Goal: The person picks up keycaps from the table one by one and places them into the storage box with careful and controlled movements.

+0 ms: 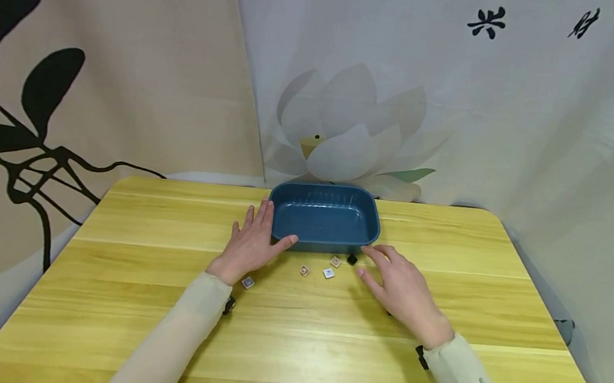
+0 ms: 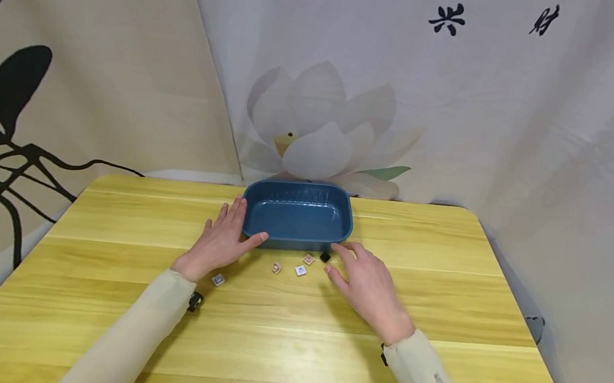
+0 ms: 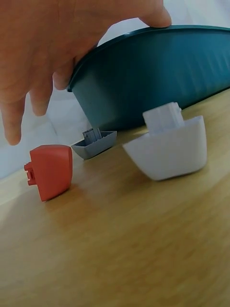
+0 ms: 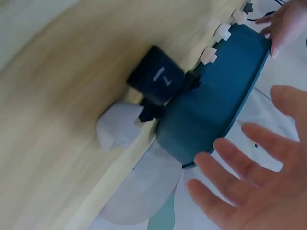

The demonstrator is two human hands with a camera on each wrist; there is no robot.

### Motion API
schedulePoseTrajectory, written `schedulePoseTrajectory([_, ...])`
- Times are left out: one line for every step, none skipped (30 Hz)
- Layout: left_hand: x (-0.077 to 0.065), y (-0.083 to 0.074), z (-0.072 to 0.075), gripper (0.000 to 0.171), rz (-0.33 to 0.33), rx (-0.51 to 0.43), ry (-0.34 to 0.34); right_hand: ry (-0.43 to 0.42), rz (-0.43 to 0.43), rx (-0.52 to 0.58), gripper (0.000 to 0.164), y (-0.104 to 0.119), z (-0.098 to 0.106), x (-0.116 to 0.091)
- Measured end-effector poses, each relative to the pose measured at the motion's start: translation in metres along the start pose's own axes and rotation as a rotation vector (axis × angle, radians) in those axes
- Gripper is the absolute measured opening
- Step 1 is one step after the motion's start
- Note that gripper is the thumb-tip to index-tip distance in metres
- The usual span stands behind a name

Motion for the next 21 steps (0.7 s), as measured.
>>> schedulePoseTrajectory([0.000,0.000,0.000,0.109,0.002,0.002,0.001,0.004,0.008,-0.003,0.048,0.002,-0.001,0.001])
schedulePoseTrajectory([0.000,0.000,0.000,0.109,0.004,0.003,0.003,0.009,0.017,-0.007,0.045,0.003,-0.003,0.001])
schedulePoseTrajectory([0.000,0.000,0.001,0.109,0.006,0.005,0.005,0.015,0.027,-0.013,0.043,0.005,-0.004,0.002])
schedulePoseTrajectory([0.000,0.000,0.001,0.109,0.008,0.007,0.006,0.021,0.036,-0.018,0.042,0.006,-0.005,0.003])
schedulePoseTrajectory([0.000,0.000,0.001,0.109,0.009,0.009,0.007,0.029,0.042,-0.020,0.040,0.008,-0.007,0.004])
schedulePoseTrajectory([-0.001,0.000,0.001,0.109,0.011,0.012,0.008,0.037,0.048,-0.025,0.040,0.009,-0.008,0.005])
schedulePoseTrajectory([-0.001,-0.001,0.002,0.109,0.011,0.013,0.007,0.044,0.053,-0.028,0.039,0.010,-0.009,0.007])
schedulePoseTrajectory([-0.001,-0.001,0.002,0.109,0.012,0.013,0.008,0.050,0.057,-0.032,0.039,0.010,-0.011,0.008])
schedulePoseTrajectory([-0.001,-0.001,0.002,0.109,0.012,0.014,0.007,0.055,0.061,-0.034,0.039,0.011,-0.012,0.009])
schedulePoseTrajectory([-0.001,-0.001,0.002,0.109,0.012,0.017,0.006,0.060,0.066,-0.038,0.039,0.012,-0.013,0.011])
schedulePoseTrajectory([-0.001,-0.001,0.002,0.109,0.012,0.019,0.006,0.065,0.072,-0.044,0.038,0.012,-0.015,0.012])
schedulePoseTrajectory([-0.001,-0.001,0.002,0.109,0.011,0.017,0.006,0.068,0.077,-0.050,0.038,0.012,-0.017,0.014])
schedulePoseTrajectory([-0.001,-0.001,0.002,0.109,0.010,0.014,0.006,0.072,0.081,-0.058,0.037,0.012,-0.019,0.015])
schedulePoseTrajectory([-0.002,-0.001,0.002,0.109,0.009,0.011,0.008,0.078,0.083,-0.062,0.037,0.012,-0.021,0.017])
schedulePoseTrajectory([-0.002,-0.001,0.001,0.109,0.008,0.008,0.009,0.084,0.086,-0.068,0.036,0.012,-0.022,0.018])
schedulePoseTrajectory([-0.002,-0.001,0.001,0.109,0.007,0.007,0.010,0.091,0.088,-0.075,0.036,0.013,-0.024,0.020])
schedulePoseTrajectory([-0.002,-0.001,0.001,0.109,0.006,0.005,0.010,0.096,0.086,-0.080,0.035,0.013,-0.025,0.021])
schedulePoseTrajectory([-0.002,-0.001,0.001,0.109,0.006,0.003,0.010,0.102,0.087,-0.087,0.035,0.013,-0.026,0.022])
schedulePoseTrajectory([-0.001,-0.001,0.000,0.109,0.006,0.006,0.009,0.107,0.088,-0.093,0.034,0.013,-0.027,0.023])
schedulePoseTrajectory([-0.001,-0.001,0.000,0.109,0.005,0.008,0.008,0.109,0.093,-0.100,0.033,0.014,-0.028,0.024])
schedulePoseTrajectory([-0.001,-0.001,0.000,0.109,0.004,0.010,0.006,0.106,0.098,-0.110,0.032,0.014,-0.029,0.025])
Point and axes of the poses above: each hand's wrist, its own x-axis towards the middle knuckle, its own z-axis out of the back of the hand, y = z × x, the point moved 4 cm from there along x, towards the middle knuckle, and after that the axes turned 3 degrees about y, right-handed, at the moved point
